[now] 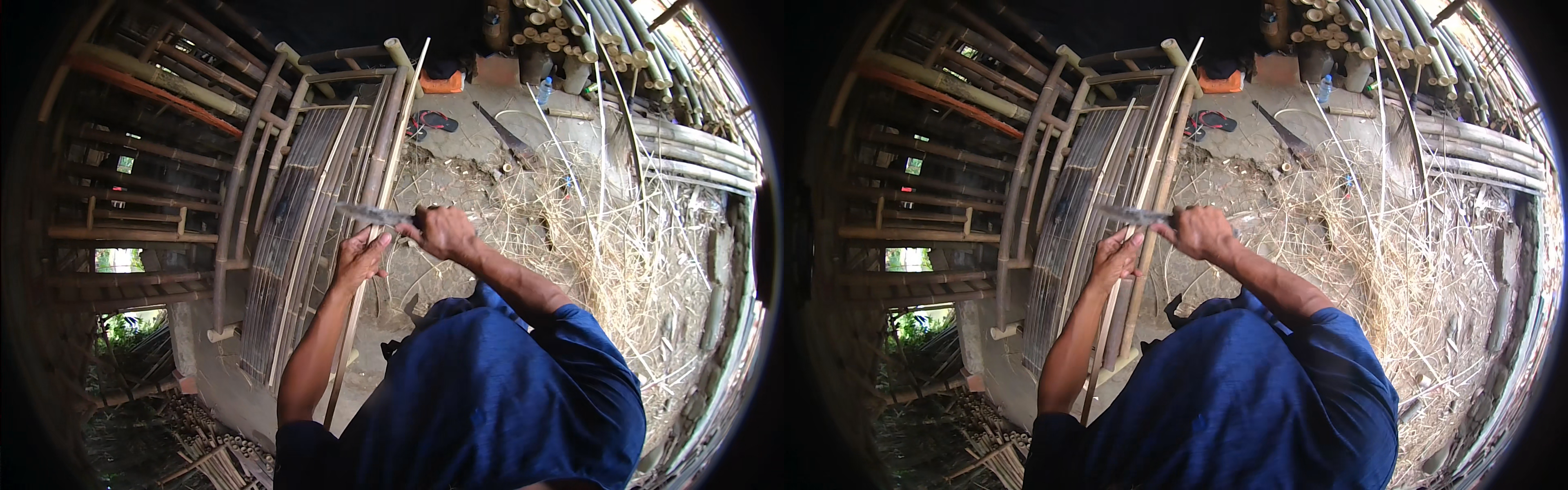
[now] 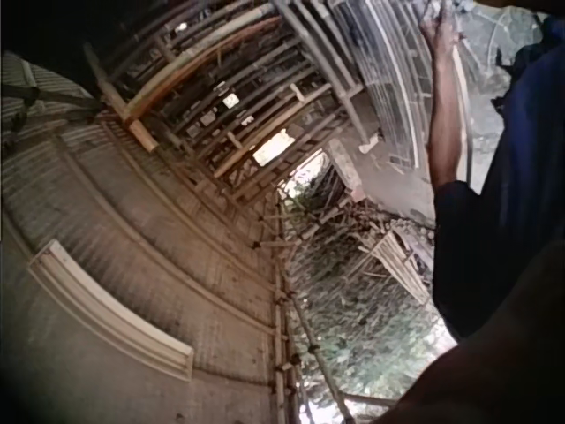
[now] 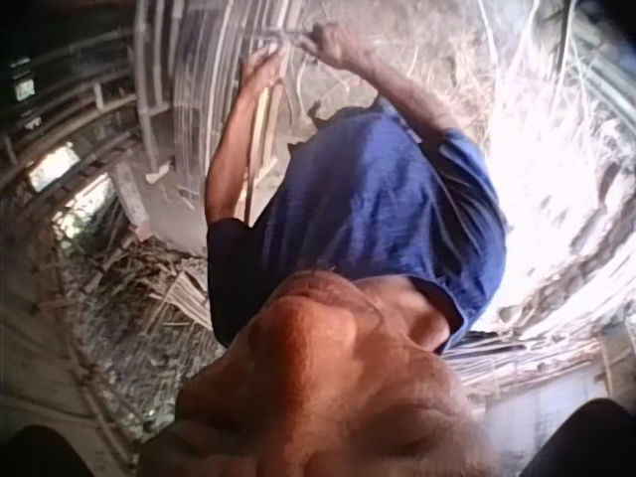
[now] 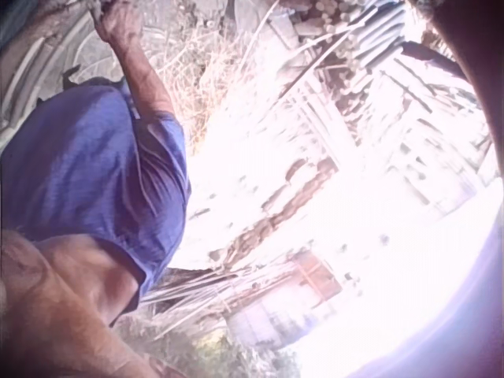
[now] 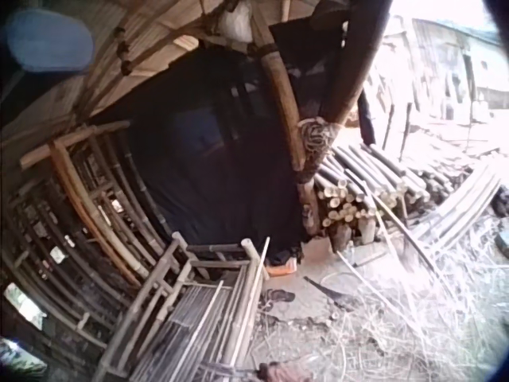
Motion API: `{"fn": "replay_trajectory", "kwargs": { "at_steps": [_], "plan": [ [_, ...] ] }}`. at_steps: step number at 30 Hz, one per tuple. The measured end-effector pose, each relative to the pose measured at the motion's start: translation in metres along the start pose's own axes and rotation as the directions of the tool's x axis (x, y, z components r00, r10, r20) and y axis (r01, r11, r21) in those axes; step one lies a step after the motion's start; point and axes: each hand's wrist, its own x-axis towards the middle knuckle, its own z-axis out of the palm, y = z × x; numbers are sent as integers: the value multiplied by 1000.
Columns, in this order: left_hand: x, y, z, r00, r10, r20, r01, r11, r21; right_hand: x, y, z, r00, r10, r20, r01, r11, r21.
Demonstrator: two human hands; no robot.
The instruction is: The person uses a machete to split long bamboo poles into thin strips. They repeatedly select a pole, split it lengthwise, and place the resulting strips onto a nearby rack.
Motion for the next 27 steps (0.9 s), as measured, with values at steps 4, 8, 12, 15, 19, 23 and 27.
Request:
{"fn": "replay_trajectory", "kwargs": {
  "at_steps": [4,8,12,15,19,23,27],
  "plan": [
    [11,-3,7,996,21,-85,-14,997,80,-6,-2,35,959,-164,-233,184,981,67],
    [-8,-5,14,996,49,-69,-47,998,34,25,25,27,965,-22,-260,43,996,74],
    [-72,3,24,992,104,67,-114,979,169,64,127,-7,870,84,-486,-115,993,-34],
    [-92,1,24,994,92,55,-99,986,136,49,95,-31,902,58,-428,-97,993,-69],
    [-104,9,15,999,26,43,-28,998,60,17,55,-9,799,-454,-394,389,890,-237],
    [-165,8,12,995,-24,95,3,975,220,61,157,-60,847,430,-314,-433,899,61],
    [-181,-8,-24,930,-301,212,280,952,124,37,138,-73,784,231,-577,-288,958,-8]
  ]
}}
